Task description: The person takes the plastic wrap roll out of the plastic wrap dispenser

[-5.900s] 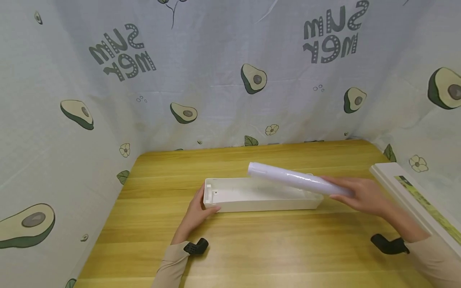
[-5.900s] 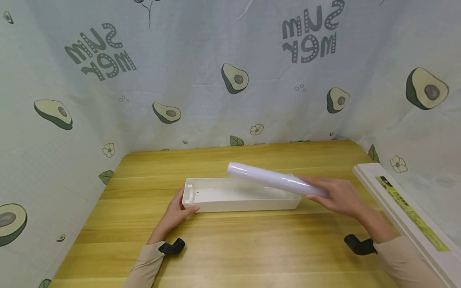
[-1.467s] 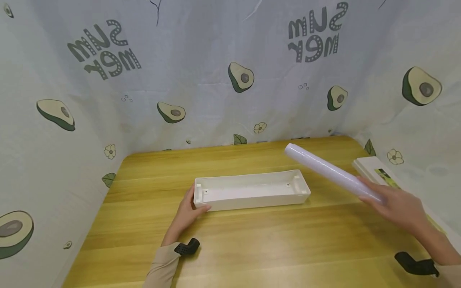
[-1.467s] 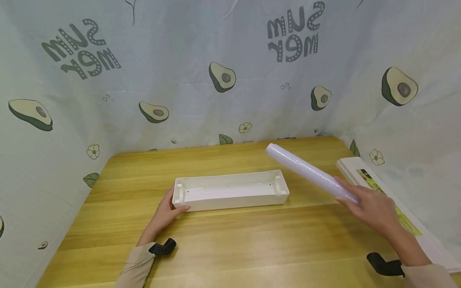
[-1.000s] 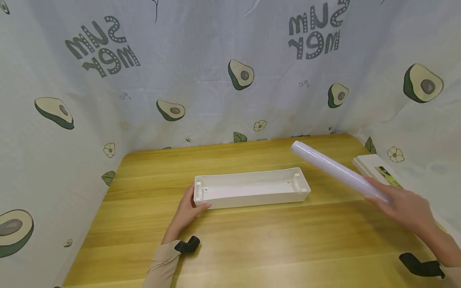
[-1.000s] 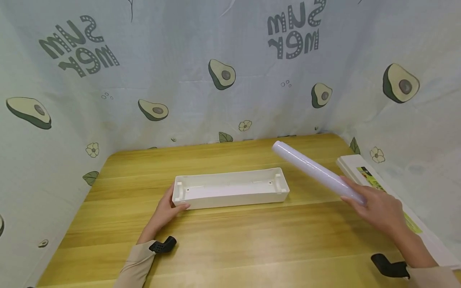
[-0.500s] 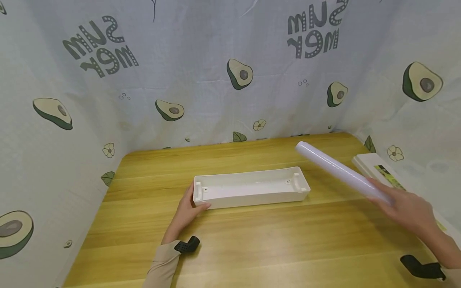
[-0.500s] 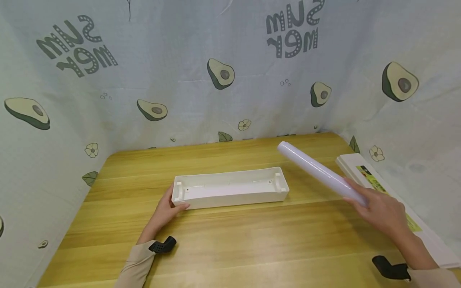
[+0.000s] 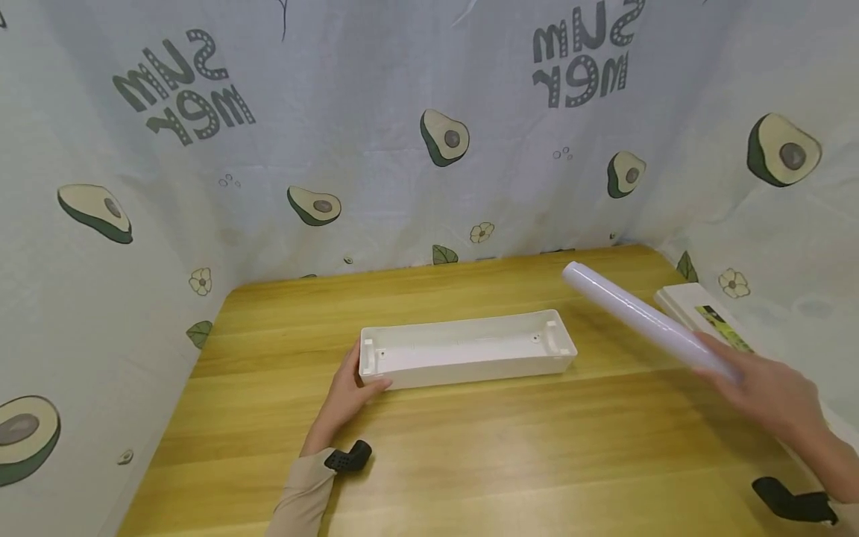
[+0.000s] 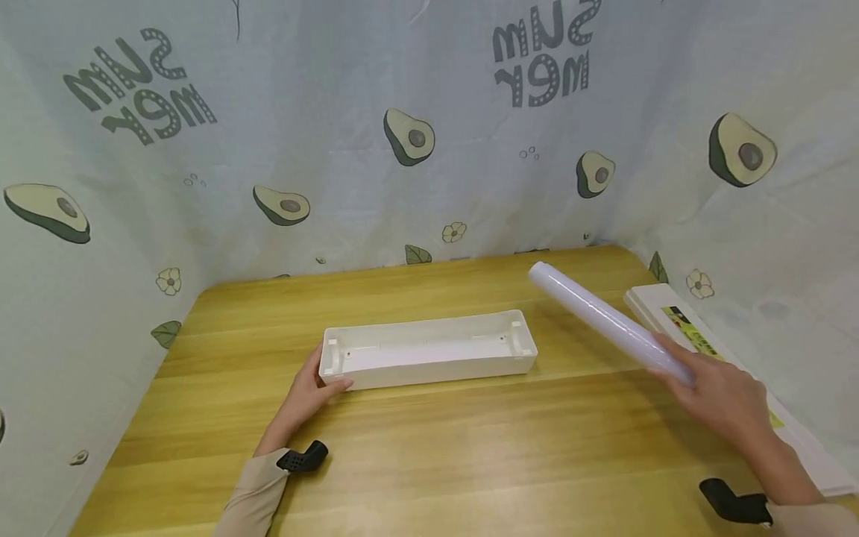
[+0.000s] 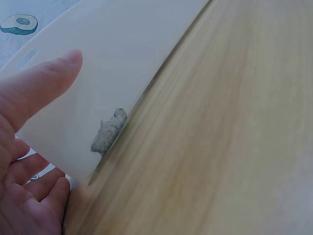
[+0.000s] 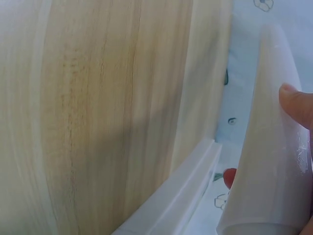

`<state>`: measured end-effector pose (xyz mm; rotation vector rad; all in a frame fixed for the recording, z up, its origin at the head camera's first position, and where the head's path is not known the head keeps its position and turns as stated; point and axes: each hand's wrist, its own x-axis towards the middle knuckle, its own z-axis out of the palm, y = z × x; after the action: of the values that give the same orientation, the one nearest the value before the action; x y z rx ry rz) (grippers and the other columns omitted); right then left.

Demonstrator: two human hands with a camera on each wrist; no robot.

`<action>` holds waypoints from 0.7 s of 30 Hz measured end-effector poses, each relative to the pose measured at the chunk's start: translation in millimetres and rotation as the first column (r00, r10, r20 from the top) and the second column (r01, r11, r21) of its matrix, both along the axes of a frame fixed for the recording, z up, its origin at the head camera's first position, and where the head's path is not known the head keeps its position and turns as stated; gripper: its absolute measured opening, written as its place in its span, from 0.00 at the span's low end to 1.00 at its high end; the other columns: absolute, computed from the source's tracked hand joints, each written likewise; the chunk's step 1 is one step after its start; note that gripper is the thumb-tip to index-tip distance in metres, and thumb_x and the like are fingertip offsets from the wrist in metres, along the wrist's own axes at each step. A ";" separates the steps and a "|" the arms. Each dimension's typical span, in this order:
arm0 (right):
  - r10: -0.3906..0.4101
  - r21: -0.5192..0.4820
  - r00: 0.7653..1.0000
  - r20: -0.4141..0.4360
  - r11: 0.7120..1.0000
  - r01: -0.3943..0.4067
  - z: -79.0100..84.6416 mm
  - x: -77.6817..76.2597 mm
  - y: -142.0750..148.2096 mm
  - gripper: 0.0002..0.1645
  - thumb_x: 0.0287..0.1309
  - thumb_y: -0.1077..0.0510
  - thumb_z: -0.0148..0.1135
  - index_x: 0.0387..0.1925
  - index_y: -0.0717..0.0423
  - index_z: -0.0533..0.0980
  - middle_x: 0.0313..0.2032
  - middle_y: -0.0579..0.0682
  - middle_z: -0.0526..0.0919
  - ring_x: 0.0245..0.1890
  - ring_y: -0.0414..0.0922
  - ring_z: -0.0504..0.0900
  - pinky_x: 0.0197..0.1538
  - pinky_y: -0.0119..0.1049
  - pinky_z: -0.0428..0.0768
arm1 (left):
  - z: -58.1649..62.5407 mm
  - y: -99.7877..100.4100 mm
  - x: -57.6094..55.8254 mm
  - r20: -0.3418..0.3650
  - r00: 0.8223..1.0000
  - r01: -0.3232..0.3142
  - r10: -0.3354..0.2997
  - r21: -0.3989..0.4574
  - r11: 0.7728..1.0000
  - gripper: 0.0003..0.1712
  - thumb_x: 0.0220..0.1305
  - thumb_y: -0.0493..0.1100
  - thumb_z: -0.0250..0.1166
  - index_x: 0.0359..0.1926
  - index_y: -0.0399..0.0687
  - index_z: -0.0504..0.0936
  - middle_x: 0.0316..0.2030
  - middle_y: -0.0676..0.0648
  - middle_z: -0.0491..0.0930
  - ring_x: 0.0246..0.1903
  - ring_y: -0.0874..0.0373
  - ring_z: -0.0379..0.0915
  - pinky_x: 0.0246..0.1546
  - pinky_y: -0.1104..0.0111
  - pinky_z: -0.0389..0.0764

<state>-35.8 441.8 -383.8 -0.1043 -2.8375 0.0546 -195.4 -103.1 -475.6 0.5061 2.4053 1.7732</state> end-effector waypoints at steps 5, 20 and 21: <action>-0.043 0.004 0.998 0.042 0.999 0.043 2.5 3.1 1.9 0.44 0.58 0.37 0.56 0.71 0.43 0.52 0.32 0.75 0.78 0.16 0.49 0.69 0.15 0.37 0.59 | -0.4 0.8 -1.5 -0.003 1.000 -0.011 0.011 -0.010 1.000 0.56 0.51 0.41 0.72 0.74 0.50 0.46 0.70 0.42 0.55 0.69 0.46 0.53 0.69 0.52 0.56; -0.100 -0.010 0.992 0.082 0.995 0.102 -0.1 8.3 12.8 0.44 0.59 0.36 0.54 0.71 0.45 0.51 0.28 0.71 0.77 0.15 0.47 0.65 0.16 0.36 0.58 | -0.9 0.4 -1.5 -0.001 1.000 0.010 -0.010 0.011 1.000 0.55 0.52 0.40 0.71 0.74 0.50 0.45 0.70 0.42 0.55 0.68 0.47 0.55 0.67 0.53 0.59; -0.107 -0.009 0.990 0.087 0.994 0.109 -0.5 9.0 12.9 0.44 0.59 0.36 0.54 0.71 0.45 0.51 0.28 0.71 0.77 0.15 0.47 0.65 0.16 0.36 0.58 | -1.1 0.4 -1.2 -0.002 1.000 0.013 -0.013 0.010 1.000 0.55 0.52 0.40 0.71 0.74 0.50 0.45 0.70 0.42 0.54 0.68 0.47 0.55 0.67 0.53 0.58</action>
<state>-26.7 454.8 -384.4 -0.2694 -2.9126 0.0474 -196.6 -102.7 -476.6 0.5228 2.3899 1.7816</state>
